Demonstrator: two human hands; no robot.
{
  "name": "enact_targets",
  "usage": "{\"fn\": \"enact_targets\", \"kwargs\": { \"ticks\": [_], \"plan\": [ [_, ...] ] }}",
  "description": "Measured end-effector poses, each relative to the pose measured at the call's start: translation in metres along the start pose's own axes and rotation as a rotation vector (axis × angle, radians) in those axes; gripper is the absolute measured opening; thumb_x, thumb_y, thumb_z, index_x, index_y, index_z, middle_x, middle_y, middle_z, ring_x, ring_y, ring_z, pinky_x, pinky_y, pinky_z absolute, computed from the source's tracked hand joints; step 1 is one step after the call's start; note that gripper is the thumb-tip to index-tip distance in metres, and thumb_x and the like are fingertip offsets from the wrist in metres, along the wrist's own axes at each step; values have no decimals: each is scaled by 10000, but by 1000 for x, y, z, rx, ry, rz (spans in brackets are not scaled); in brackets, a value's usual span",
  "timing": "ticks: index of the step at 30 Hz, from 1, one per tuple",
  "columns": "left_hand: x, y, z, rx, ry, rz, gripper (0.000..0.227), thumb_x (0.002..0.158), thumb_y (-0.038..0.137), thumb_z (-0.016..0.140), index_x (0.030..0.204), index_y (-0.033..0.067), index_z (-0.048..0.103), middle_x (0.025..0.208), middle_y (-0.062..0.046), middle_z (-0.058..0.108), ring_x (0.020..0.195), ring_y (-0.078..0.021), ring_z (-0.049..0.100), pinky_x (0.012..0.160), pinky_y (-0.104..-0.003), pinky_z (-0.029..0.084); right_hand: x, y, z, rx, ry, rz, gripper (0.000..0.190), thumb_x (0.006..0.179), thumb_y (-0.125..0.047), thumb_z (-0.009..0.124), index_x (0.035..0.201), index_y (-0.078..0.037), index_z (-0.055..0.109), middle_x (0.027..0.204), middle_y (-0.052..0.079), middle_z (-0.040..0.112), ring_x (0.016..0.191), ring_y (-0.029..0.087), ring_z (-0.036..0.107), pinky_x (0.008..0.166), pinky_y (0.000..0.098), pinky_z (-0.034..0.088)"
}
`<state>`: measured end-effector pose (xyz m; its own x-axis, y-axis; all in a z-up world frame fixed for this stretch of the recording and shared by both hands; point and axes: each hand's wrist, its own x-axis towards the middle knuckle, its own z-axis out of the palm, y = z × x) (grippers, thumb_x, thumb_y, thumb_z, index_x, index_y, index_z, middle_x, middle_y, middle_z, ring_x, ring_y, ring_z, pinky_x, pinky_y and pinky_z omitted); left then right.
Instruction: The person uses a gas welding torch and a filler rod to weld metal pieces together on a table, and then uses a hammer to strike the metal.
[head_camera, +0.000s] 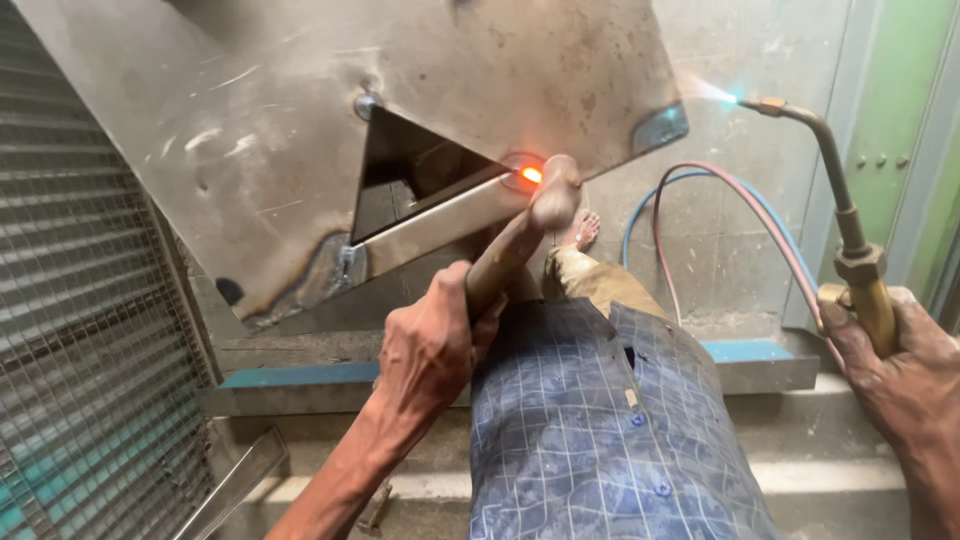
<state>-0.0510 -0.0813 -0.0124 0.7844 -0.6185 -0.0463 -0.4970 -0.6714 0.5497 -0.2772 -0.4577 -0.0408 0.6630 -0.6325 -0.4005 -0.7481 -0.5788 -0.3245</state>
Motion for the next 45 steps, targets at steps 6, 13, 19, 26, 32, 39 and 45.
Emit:
{"fn": "enact_targets", "kwargs": {
  "ticks": [6,13,19,26,32,39,45],
  "plan": [
    [2,12,-2,41,-50,-88,422,925,199,769,1151,-37,502,855,-200,644,595,-339,665,479,-428,541,13,36,16,180,-44,-22,384,1117,-372,681,1106,6,621,702,81,635,607,158,602,499,325,475],
    [-5,20,2,89,14,-113,414,900,195,768,1147,-38,530,853,-213,653,614,-376,666,494,-456,535,19,90,32,353,-84,24,370,1143,-359,694,1091,-2,608,775,35,606,638,103,550,562,304,433],
    [2,21,-1,61,78,-155,375,943,190,755,1145,-29,527,806,-197,651,591,-343,674,498,-437,545,33,120,52,321,-61,24,396,1148,-376,677,1082,10,615,773,68,620,621,131,583,543,324,467],
    [8,17,3,-2,64,-214,357,991,170,729,1151,-41,490,854,-209,662,588,-335,683,487,-429,561,38,120,56,296,-84,33,388,1133,-372,626,1092,13,619,694,85,602,555,168,585,460,331,468],
    [1,21,1,82,37,-249,399,869,167,774,1107,-18,514,873,-227,676,646,-433,667,514,-510,528,30,122,51,209,-88,56,421,1168,-388,601,1048,13,651,610,125,619,480,228,594,436,374,475],
    [-2,20,3,91,40,-198,394,885,205,747,1103,-16,505,885,-231,681,668,-413,684,521,-480,546,26,115,51,318,-20,-13,426,1102,-382,626,1258,12,586,823,82,646,628,164,619,477,322,511],
    [6,9,-1,-9,84,-235,344,975,196,727,1124,-19,504,853,-210,683,639,-373,700,514,-460,561,33,96,53,241,-66,76,429,1152,-399,605,1096,26,630,724,144,643,558,215,621,488,359,501]
  ]
}}
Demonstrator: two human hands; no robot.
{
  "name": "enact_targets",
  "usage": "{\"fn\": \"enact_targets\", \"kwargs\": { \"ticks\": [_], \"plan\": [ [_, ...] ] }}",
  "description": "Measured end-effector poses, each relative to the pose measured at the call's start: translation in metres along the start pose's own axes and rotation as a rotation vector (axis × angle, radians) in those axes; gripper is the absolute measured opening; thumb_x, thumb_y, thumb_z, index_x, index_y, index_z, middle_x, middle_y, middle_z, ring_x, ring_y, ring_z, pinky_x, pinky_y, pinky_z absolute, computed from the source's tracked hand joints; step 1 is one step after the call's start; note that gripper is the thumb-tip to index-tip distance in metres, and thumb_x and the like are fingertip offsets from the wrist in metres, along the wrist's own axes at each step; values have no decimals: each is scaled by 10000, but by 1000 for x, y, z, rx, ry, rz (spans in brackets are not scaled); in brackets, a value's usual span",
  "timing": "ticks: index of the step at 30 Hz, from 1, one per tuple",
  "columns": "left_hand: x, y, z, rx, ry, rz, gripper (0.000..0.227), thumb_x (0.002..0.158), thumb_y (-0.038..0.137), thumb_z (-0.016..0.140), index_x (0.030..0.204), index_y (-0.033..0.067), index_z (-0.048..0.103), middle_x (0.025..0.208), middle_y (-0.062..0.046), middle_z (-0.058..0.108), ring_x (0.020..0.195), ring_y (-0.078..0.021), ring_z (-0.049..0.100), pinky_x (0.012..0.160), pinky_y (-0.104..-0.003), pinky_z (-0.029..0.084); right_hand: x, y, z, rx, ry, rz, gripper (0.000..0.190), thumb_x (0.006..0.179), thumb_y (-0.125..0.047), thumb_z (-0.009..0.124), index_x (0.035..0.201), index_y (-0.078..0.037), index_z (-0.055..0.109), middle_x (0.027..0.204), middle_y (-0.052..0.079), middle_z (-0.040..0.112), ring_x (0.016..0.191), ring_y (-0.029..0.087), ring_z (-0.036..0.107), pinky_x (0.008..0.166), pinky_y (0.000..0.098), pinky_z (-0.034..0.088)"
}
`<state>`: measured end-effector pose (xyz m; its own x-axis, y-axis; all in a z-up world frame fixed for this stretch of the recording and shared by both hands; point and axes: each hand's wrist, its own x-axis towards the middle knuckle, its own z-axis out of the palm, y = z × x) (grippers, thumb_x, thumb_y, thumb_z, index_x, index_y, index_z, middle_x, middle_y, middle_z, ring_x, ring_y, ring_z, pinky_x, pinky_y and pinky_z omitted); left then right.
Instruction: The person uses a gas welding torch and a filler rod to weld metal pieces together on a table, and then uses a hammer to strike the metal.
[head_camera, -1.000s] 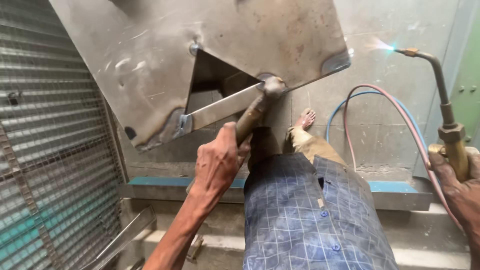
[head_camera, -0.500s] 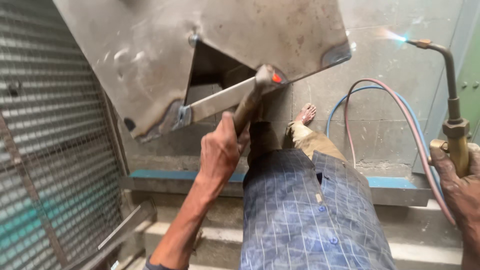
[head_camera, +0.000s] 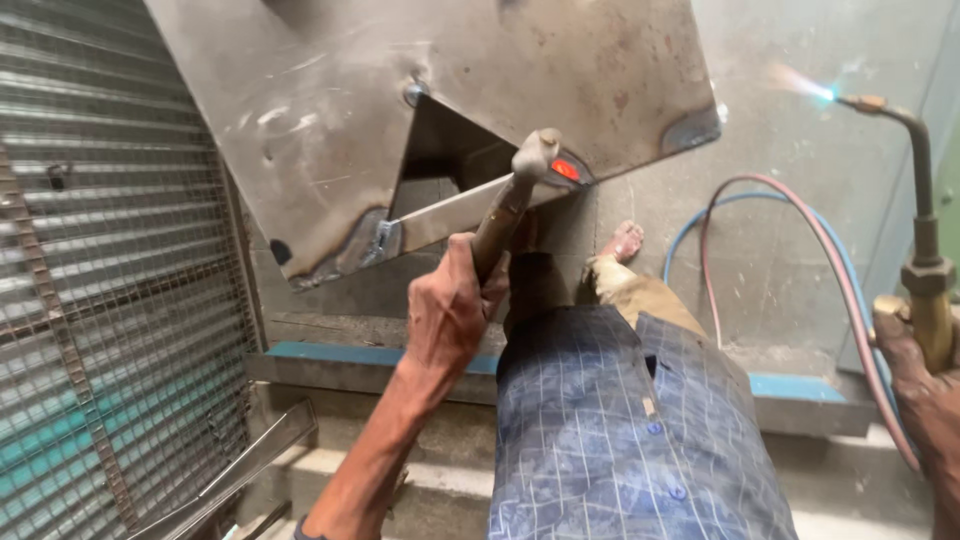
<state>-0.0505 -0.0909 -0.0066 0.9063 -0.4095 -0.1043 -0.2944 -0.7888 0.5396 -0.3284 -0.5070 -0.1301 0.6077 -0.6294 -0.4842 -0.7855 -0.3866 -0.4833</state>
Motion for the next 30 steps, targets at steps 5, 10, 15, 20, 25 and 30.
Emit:
{"fn": "enact_targets", "kwargs": {
  "ticks": [5,10,15,20,25,30],
  "plan": [
    [6,2,-12,161,-45,-33,349,983,250,754,1053,14,508,800,-200,691,594,-390,680,494,-481,544,1,-10,-5,44,28,-141,416,1123,-403,648,1149,8,586,757,83,646,633,155,603,502,315,476],
    [3,6,-5,35,-20,34,361,934,187,752,1081,-10,488,838,-218,681,652,-395,690,529,-475,546,-7,-14,-10,95,3,-77,442,1177,-417,671,1164,16,588,813,81,624,664,135,579,549,312,453],
    [4,-2,0,-4,14,44,346,927,170,746,1101,-7,504,819,-215,673,634,-393,685,519,-478,542,1,-22,-7,92,24,-55,427,1121,-408,645,1176,13,590,853,67,646,696,144,612,564,307,485],
    [-9,-8,5,79,-40,11,370,932,196,772,1051,-15,492,864,-225,683,658,-422,674,523,-495,532,-3,-15,-8,85,21,-79,431,1135,-394,651,1196,22,562,889,73,642,723,131,612,621,317,492],
    [-3,-1,7,30,-19,71,369,908,177,754,1100,-12,502,867,-224,684,660,-391,692,526,-466,559,3,-13,-6,99,42,-100,421,1177,-400,670,1213,8,570,845,83,643,694,150,605,554,329,473],
    [-4,8,13,-14,-63,68,373,937,177,743,1113,-24,483,853,-214,679,611,-336,695,497,-432,575,6,-15,-6,71,22,-71,427,1130,-409,647,1164,9,566,816,74,633,650,129,595,545,314,469]
  ]
}}
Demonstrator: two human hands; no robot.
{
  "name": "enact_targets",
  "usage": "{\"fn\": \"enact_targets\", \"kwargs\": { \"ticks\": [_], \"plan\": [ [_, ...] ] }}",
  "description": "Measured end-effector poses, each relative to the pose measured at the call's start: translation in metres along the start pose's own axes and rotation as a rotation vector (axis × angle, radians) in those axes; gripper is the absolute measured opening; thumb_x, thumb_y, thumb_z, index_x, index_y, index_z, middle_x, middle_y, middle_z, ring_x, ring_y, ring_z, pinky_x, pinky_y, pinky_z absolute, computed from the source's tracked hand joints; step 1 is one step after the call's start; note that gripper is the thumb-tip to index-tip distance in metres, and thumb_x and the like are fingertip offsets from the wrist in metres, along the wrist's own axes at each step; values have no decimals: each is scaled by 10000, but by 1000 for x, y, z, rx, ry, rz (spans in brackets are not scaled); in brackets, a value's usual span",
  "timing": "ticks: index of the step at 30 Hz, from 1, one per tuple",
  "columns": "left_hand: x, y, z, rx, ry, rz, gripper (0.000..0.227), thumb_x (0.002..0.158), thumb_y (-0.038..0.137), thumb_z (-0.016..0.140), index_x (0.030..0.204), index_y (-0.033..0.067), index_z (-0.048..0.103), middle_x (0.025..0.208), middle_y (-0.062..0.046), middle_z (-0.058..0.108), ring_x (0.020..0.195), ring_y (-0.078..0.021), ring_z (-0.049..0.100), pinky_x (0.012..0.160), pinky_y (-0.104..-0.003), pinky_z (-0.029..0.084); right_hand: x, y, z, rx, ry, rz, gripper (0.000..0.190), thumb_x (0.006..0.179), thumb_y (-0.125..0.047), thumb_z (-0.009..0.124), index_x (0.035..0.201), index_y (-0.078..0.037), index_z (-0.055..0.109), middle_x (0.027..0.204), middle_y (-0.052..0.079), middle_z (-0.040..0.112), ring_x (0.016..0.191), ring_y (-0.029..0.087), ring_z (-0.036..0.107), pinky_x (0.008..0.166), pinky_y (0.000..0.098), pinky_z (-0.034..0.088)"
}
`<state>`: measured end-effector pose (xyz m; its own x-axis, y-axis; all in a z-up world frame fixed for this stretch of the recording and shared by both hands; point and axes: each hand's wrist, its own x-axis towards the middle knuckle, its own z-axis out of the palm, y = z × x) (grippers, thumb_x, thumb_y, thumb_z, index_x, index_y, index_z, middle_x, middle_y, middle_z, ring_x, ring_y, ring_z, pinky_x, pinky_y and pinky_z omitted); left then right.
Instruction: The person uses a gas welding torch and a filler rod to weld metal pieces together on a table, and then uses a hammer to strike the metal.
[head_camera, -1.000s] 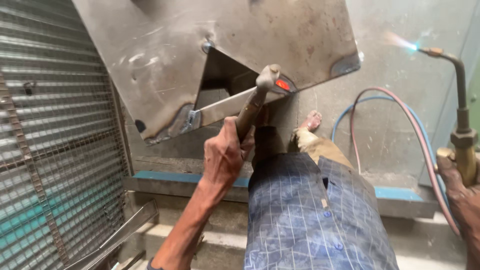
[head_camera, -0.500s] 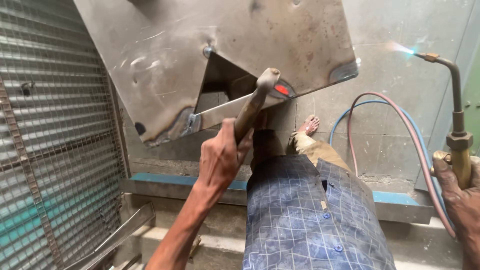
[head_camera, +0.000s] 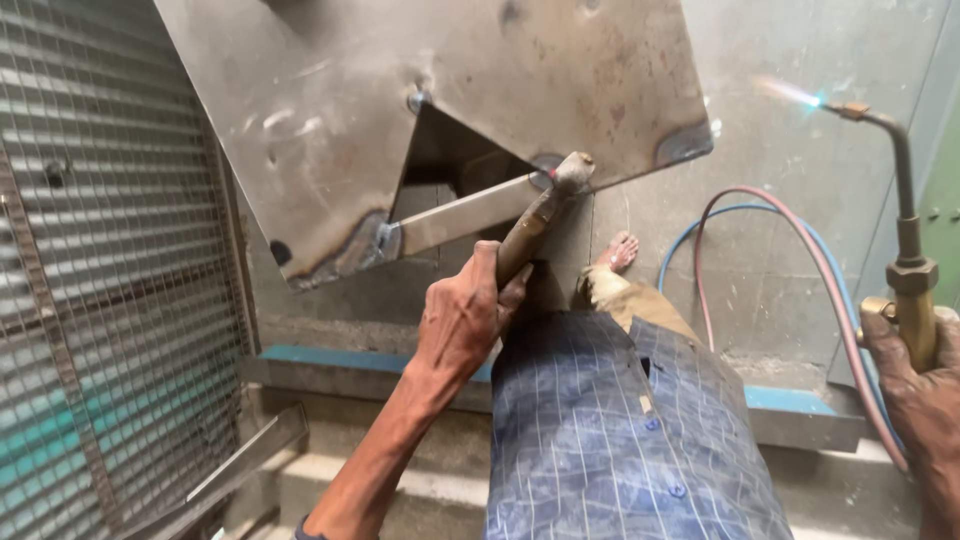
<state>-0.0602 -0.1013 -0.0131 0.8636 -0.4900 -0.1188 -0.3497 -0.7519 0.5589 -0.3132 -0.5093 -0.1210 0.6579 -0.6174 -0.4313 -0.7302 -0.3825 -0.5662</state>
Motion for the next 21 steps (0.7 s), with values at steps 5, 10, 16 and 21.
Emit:
{"fn": "enact_targets", "kwargs": {
  "ticks": [5,10,16,21],
  "plan": [
    [-9,9,1,7,-57,-88,363,934,185,747,1091,-21,492,827,-197,687,597,-339,693,492,-442,560,-2,0,-2,59,-3,4,425,1120,-417,652,1173,-7,558,799,55,619,621,103,584,526,294,461],
    [-8,6,4,42,186,6,361,942,194,726,1149,-19,522,872,-215,692,698,-377,702,550,-443,576,6,-20,3,66,-41,-98,372,1157,-339,687,1166,21,592,859,89,633,708,138,575,608,312,456],
    [-39,-18,6,-154,159,-345,365,1021,392,566,1093,35,539,703,-95,629,551,-225,641,419,-348,540,4,-60,-18,1,-162,-274,380,1036,-175,712,1334,35,604,1000,154,715,914,202,692,796,336,551],
    [-94,-46,4,-390,458,-516,491,1011,580,451,1027,96,535,631,5,504,449,-84,527,342,-260,487,-19,-106,3,4,-217,-465,284,1006,-141,708,1256,-42,616,1100,125,763,980,181,750,859,312,617]
  ]
}}
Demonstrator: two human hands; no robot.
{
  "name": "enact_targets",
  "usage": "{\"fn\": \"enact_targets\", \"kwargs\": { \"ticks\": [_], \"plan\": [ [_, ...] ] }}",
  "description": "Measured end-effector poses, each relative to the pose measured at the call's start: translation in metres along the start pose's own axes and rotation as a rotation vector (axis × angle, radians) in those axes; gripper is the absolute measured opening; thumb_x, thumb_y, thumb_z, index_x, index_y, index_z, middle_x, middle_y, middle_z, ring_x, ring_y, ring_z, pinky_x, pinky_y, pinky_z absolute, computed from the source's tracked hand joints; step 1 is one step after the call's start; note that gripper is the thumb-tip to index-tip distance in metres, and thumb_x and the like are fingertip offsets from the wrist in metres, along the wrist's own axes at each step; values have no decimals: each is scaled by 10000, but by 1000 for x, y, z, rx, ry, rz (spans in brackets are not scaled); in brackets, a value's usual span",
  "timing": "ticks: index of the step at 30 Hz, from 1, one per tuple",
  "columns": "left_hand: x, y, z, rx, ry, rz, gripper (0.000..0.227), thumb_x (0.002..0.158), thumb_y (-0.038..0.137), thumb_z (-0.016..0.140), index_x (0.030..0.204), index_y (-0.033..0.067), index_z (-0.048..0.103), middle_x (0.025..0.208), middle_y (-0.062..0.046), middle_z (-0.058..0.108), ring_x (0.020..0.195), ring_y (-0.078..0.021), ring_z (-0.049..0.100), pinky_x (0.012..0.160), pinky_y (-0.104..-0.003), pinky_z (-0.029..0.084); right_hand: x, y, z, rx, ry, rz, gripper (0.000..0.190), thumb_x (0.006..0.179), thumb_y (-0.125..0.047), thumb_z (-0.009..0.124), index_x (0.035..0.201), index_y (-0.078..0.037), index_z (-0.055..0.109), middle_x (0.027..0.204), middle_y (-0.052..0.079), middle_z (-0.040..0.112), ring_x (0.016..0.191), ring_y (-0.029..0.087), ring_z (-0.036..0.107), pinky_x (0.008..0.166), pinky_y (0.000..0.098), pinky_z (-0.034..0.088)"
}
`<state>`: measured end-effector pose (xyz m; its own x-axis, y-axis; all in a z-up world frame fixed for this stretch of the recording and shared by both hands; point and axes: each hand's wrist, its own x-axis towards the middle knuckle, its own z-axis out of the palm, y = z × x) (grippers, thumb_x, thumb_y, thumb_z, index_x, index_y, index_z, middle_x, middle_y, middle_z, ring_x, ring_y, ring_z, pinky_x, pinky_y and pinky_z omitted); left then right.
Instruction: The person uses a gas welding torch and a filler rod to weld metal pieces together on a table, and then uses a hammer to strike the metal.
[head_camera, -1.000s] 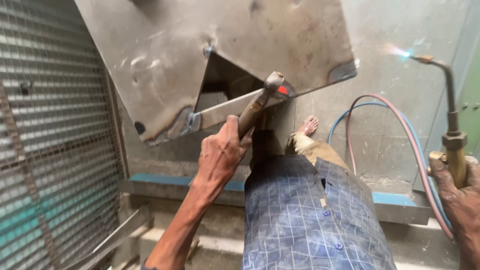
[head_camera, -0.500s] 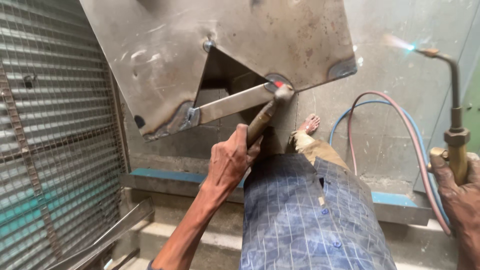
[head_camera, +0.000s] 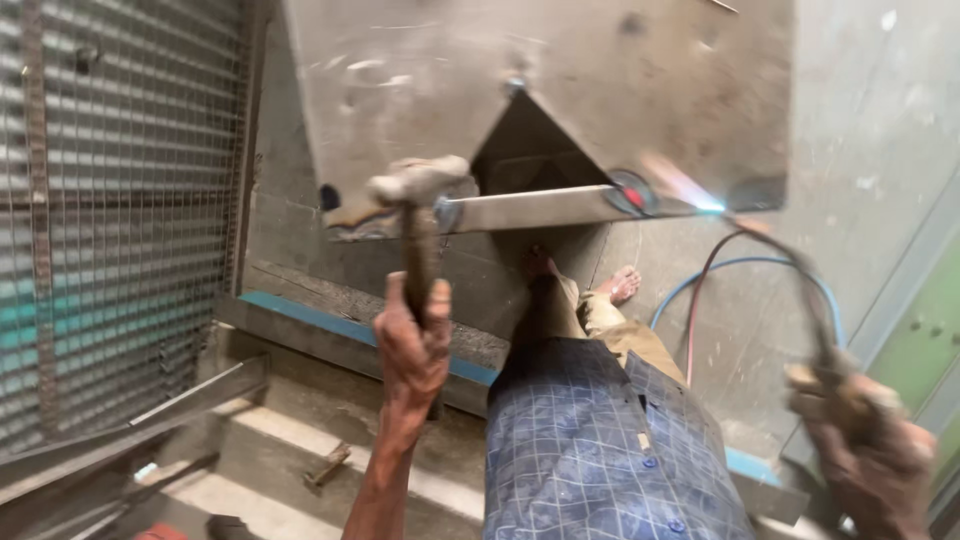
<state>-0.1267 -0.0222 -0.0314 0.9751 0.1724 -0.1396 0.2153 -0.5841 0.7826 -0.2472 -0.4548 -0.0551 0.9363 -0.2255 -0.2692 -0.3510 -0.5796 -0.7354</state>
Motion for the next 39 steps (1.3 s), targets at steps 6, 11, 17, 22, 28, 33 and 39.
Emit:
{"fn": "enact_targets", "kwargs": {
  "ticks": [6,11,17,22,28,33,39],
  "plan": [
    [-6,-27,-53,-393,255,-72,455,1026,530,525,1046,76,503,702,20,540,513,-76,548,417,-254,506,45,-90,75,-116,-372,113,384,875,-195,722,1257,-199,684,942,46,827,809,197,794,721,378,632],
    [-48,-42,-77,-514,365,-271,359,1046,393,558,1101,45,489,737,-12,505,554,-81,515,475,-241,470,50,-139,108,-328,-416,73,438,882,-231,720,1314,-201,656,855,125,785,713,251,757,677,405,600],
    [-67,-74,-75,-598,365,-451,388,1047,398,556,1071,16,492,750,-25,511,540,-103,520,468,-254,464,52,-151,108,-410,-319,145,459,886,-240,723,1333,-160,653,833,190,758,720,280,757,675,417,577],
    [-48,-87,-73,-564,330,-338,404,1040,438,522,1123,43,521,724,-5,525,527,-78,554,434,-235,515,51,-159,104,-364,-308,123,426,893,-242,700,1309,-160,664,856,127,789,752,224,763,700,386,574],
    [-24,-86,-71,-566,275,-233,412,1035,474,532,1067,64,520,712,12,550,510,-69,568,410,-228,539,51,-163,106,-417,-351,207,435,893,-280,714,1318,-195,666,845,130,789,745,225,766,676,398,589],
    [-20,-77,-74,-527,248,-181,412,1044,489,539,1077,78,514,723,18,543,544,-64,574,454,-218,543,54,-163,110,-424,-370,152,473,882,-255,706,1346,-191,638,890,153,781,780,268,765,696,415,596],
    [-27,-83,-70,-621,228,-286,411,1040,472,532,1100,67,501,719,10,531,541,-78,550,456,-238,519,56,-161,109,-433,-391,176,478,881,-250,708,1350,-192,635,947,183,778,849,320,776,745,436,602]
  ]
}}
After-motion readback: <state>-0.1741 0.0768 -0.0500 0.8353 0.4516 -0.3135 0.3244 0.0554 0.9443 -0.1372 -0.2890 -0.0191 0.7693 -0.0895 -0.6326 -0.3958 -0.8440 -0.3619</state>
